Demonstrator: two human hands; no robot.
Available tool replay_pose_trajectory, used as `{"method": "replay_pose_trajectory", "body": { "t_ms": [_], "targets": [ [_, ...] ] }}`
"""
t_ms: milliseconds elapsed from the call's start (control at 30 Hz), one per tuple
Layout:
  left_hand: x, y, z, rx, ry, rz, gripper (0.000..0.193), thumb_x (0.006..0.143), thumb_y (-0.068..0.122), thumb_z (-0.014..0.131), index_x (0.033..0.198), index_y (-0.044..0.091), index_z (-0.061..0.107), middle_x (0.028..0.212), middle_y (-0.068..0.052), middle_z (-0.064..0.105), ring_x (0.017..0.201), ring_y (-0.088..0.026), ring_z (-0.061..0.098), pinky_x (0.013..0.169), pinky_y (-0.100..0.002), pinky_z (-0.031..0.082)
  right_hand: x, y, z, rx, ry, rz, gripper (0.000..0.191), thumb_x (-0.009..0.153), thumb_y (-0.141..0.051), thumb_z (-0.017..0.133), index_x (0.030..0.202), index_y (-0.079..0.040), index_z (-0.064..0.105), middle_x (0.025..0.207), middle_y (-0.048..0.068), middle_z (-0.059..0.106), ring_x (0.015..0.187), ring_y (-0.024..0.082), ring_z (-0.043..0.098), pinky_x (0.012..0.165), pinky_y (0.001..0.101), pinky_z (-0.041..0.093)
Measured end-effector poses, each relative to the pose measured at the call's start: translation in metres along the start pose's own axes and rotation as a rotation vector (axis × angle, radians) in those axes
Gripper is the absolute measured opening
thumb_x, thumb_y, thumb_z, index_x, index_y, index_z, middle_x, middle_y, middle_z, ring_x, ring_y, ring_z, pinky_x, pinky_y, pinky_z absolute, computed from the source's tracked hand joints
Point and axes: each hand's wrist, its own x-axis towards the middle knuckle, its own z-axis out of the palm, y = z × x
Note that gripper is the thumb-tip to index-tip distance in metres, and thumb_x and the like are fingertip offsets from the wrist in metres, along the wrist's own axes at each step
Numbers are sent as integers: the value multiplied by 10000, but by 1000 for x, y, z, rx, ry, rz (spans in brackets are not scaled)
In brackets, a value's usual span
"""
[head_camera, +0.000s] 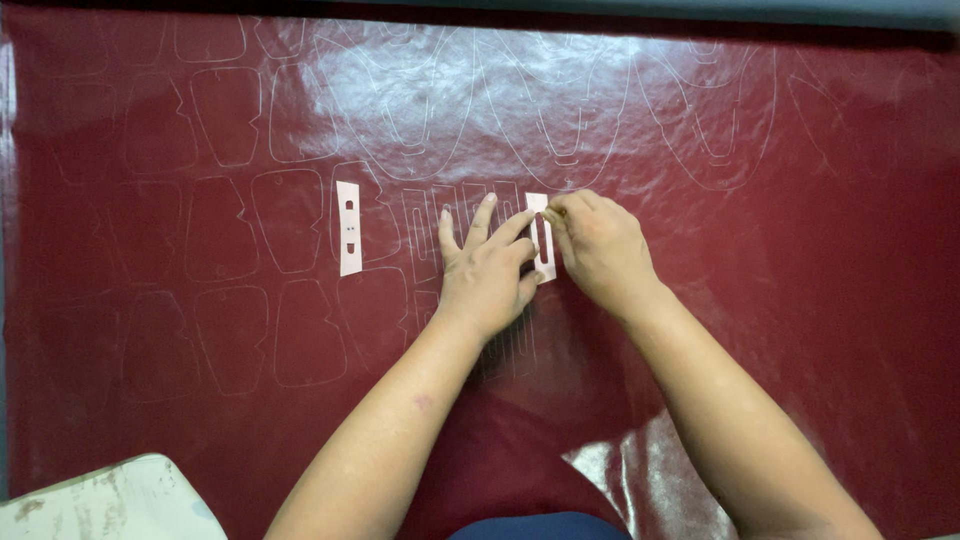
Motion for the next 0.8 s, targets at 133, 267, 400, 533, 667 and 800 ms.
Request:
{"method": "replay_pose_trajectory", "body": {
  "t_ms": [133,267,400,533,667,800],
  "targets": [
    [-1,-2,2,-8,43,15,279,774,314,801,1022,194,756,1480,40,511,1479,-359,310,1155,-750,79,5,4,7,59,27,40,112,983,-93,696,1064,-19,672,949,134,684,864,338,680,746,420,545],
    [-1,-4,6,-18,50,12,259,783,324,797,997,186,749,1492,47,510,1477,-351,322,1153,-748,90,1,6,10,158,-5,118,121,1007,-118,684,1080,-22,678,964,135,693,850,314,688,735,393,549],
    [-2,-3,6,-34,31,-6,237,789,322,793,972,184,734,1503,62,505,1481,-341,324,1152,-750,99,-8,10,6,200,-70,167,145,1009,-149,670,1083,-26,685,982,133,708,866,298,701,746,384,553],
    [-4,-2,5,-53,9,-17,227,803,316,786,966,175,718,1509,57,501,1489,-341,316,1150,-750,100,-26,12,-1,223,-51,289,119,1049,-150,628,1050,-39,672,943,127,692,843,298,699,754,387,549],
    [-8,-2,6,-64,35,10,271,822,301,771,1047,167,703,1525,33,489,1494,-346,302,1152,-742,98,-54,9,-9,199,58,292,114,1061,-123,600,1121,-41,652,1002,140,642,895,305,669,795,392,541],
    [-8,-1,10,-61,40,16,417,829,302,755,1217,174,673,1526,21,481,1486,-354,287,1151,-735,89,-81,7,-14,-59,-53,236,248,942,-125,711,1185,-77,716,977,115,624,899,303,634,790,419,513]
  ]
}}
